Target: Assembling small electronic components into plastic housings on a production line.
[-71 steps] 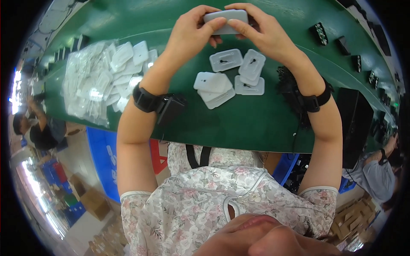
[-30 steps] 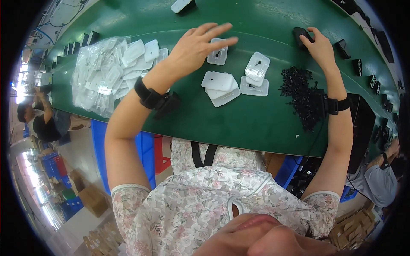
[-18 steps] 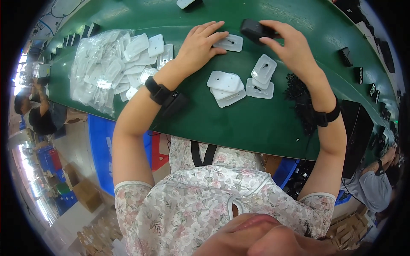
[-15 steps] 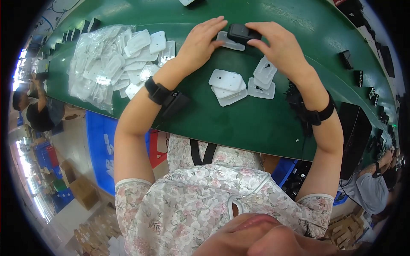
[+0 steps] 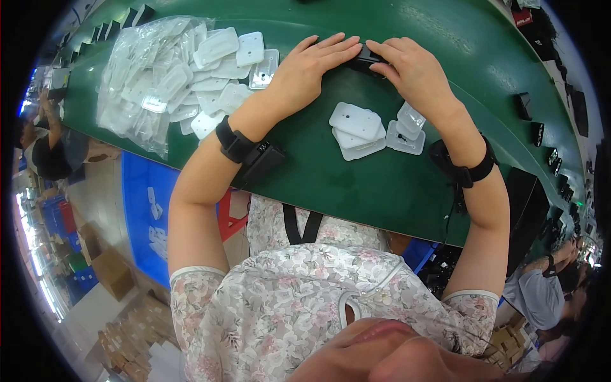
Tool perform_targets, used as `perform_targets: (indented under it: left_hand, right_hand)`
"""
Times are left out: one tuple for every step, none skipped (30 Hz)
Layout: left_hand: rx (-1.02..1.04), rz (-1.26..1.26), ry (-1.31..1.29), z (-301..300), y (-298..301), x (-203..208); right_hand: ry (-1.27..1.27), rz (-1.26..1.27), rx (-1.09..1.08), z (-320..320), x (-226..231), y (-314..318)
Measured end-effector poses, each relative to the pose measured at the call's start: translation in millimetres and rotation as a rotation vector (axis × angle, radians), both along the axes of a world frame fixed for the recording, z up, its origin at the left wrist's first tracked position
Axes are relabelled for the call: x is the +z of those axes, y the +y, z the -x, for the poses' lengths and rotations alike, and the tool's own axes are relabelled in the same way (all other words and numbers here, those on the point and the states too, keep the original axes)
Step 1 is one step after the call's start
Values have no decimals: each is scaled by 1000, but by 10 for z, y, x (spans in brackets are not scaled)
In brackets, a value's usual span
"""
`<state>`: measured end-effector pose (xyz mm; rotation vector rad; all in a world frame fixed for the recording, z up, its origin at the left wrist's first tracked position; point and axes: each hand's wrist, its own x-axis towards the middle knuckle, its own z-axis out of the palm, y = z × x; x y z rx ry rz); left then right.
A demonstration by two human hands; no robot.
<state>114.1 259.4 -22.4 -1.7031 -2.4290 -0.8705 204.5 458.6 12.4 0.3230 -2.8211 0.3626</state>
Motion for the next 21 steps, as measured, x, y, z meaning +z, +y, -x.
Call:
perform_targets:
  left_hand:
    - [6, 14, 19, -10, 4, 8]
    - [12, 29, 37, -16, 12, 15]
    - [10, 30, 29, -15, 30, 24]
    - [19, 43, 62, -23, 32, 34]
    - [27, 57, 95, -32, 37, 45]
    - [30, 64, 85, -41, 50, 61]
    - [41, 68, 116, -58, 59, 86]
    - [51, 72, 148, -71, 55, 92]
    - [55, 80, 138, -81, 38, 77]
    - [62, 70, 148, -85, 43, 67]
    - [69, 60, 159, -89, 49, 71]
    - [70, 63, 152, -85, 43, 93]
    - [52, 90, 192, -90, 38, 159]
    - [33, 117, 233, -96, 36, 192]
    - [32, 117, 231, -1, 75, 115]
    - [-42, -123, 565, 165, 113, 4]
    - [-126, -373, 899, 244, 157, -18]
    - [-134, -376, 905, 190, 121, -65]
    - [-32, -226, 514, 52, 123, -48]
    - [69, -72, 128, -32, 122, -25]
    - [61, -78, 140, -22, 172, -23]
  right_hand:
    - [6, 37, 16, -2, -3, 22]
    - [11, 75, 31, -5, -4, 47]
    - [3, 76, 30, -6, 12, 81]
    - [-16, 82, 40, -4, 35, 105]
    - [-35, 88, 51, 2, 53, 116]
    - [-46, 94, 54, 9, 68, 115]
    - [-37, 42, 41, 8, 86, 101]
    - [-28, -11, 28, -5, 80, 76]
    - [33, -107, -11, -45, 47, -3]
    - [23, -104, -9, -63, 27, -36]
    - [34, -125, -26, -76, 12, -60]
    - [46, -147, -43, -78, 2, -77]
    - [40, -146, -42, -71, 0, -86]
    - [6, -151, -40, -49, 17, -86]
    - [-25, -156, -39, -30, 30, -75]
    - [-24, -155, -37, -23, 53, -77]
    - [6, -71, 18, 8, 46, -43]
    - [40, 12, 72, 49, 47, -3]
    - [45, 7, 60, 105, 38, 89]
    - [-141, 206, 19, 183, 33, 167]
    - [-325, 407, -22, 240, 38, 236]
